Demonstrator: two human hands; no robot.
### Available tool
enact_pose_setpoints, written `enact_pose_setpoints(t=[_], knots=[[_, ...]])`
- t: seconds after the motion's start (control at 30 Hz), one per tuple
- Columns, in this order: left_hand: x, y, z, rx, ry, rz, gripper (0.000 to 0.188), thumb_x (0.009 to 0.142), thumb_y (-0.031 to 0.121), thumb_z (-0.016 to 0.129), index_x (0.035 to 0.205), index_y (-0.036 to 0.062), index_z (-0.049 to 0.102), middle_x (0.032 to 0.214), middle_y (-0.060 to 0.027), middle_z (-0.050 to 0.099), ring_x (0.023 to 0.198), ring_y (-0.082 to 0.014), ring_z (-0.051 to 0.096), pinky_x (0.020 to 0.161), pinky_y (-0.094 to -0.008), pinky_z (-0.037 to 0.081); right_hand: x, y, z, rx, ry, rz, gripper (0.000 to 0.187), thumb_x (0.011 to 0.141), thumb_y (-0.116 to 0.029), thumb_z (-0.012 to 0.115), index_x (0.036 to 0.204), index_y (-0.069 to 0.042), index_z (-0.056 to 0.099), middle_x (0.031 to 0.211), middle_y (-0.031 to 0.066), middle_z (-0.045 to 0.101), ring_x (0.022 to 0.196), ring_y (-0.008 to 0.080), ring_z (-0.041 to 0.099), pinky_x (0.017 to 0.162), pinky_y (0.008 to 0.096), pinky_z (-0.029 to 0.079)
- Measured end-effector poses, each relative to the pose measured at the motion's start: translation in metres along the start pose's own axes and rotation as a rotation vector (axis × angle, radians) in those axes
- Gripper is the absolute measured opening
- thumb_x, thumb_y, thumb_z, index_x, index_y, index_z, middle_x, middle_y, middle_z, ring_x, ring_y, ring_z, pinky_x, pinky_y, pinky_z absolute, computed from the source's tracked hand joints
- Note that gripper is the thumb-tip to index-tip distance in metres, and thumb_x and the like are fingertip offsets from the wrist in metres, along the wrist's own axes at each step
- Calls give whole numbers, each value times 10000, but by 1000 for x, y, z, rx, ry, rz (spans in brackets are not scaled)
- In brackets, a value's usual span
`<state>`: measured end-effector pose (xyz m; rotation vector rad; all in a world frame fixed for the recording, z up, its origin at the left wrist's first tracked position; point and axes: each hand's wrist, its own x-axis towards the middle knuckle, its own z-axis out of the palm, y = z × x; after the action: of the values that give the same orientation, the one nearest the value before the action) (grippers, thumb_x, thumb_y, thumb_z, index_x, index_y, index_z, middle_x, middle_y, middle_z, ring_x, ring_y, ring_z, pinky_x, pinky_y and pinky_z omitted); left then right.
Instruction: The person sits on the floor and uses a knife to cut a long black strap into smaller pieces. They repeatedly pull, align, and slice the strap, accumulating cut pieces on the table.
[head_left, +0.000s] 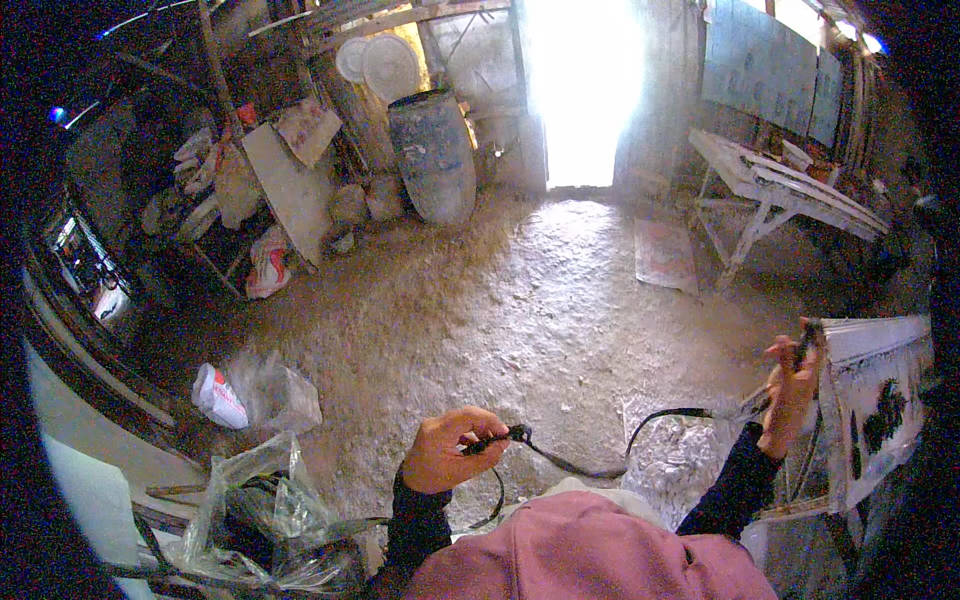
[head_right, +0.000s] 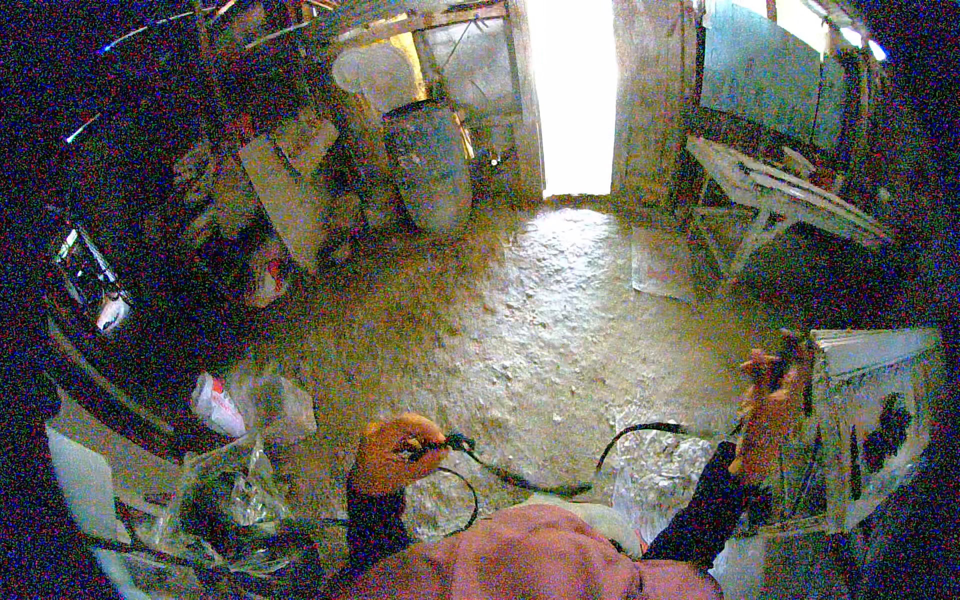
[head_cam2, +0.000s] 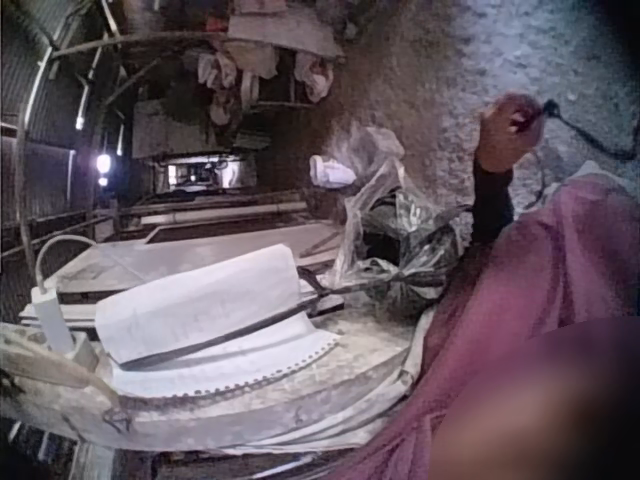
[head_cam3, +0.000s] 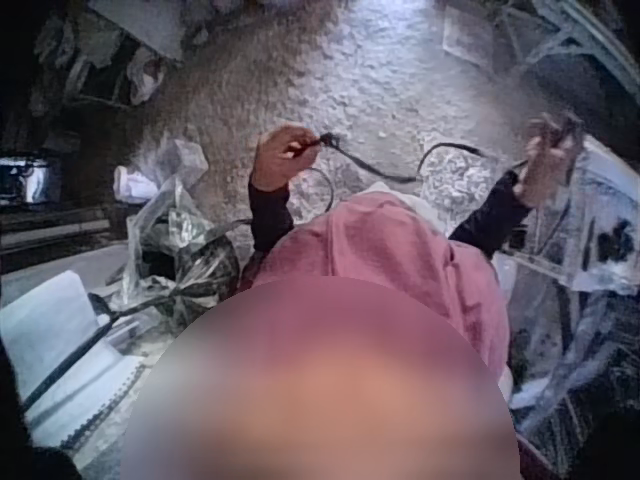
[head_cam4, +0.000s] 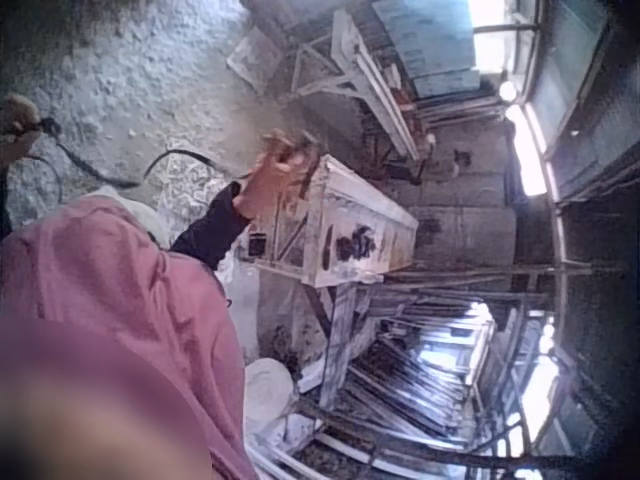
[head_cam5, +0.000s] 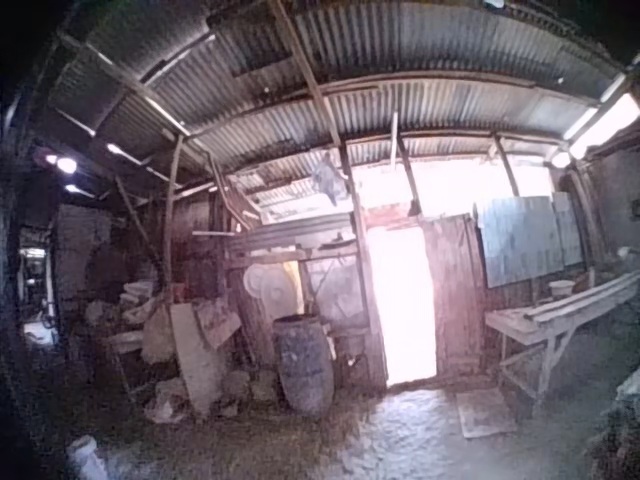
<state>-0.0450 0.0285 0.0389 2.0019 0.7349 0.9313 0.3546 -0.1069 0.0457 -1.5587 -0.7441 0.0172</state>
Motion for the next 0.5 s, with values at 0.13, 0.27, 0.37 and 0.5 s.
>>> enact_pose_setpoints(t=[0.13, 0.27, 0.37, 0.5], knots=[[1, 6, 4, 42, 39, 61, 200, 714, 62, 680, 903, 84, 618, 829, -51, 641, 689, -121, 614, 577, -257, 509, -20, -35, 39, -498, -523, -69, 310, 832, -327, 579, 962, -45, 581, 711, 48, 564, 564, 139, 531, 536, 262, 416], [4, 7, 4, 70, 70, 89, 191, 721, 75, 678, 905, 81, 626, 831, -51, 650, 690, -130, 622, 580, -261, 509, -54, -68, 74, -655, -718, -286, 332, 771, -278, 642, 987, -44, 548, 876, 134, 589, 760, 290, 603, 646, 348, 472], [5, 7, 9, 70, 66, 92, 182, 721, 71, 681, 895, 80, 628, 825, -53, 650, 683, -134, 625, 570, -257, 509, -82, -84, 98, -579, -801, -259, 575, 690, -314, 713, 1139, -92, 431, 1017, 141, 521, 857, 313, 582, 699, 369, 481], [4, 9, 19, 28, 81, 41, 172, 720, 77, 690, 882, 81, 630, 808, -61, 647, 670, -135, 625, 564, -255, 507, -101, -94, 131, -55, -933, -344, 466, 679, -266, 737, 1046, -90, 511, 926, 102, 518, 808, 248, 565, 662, 339, 478]])
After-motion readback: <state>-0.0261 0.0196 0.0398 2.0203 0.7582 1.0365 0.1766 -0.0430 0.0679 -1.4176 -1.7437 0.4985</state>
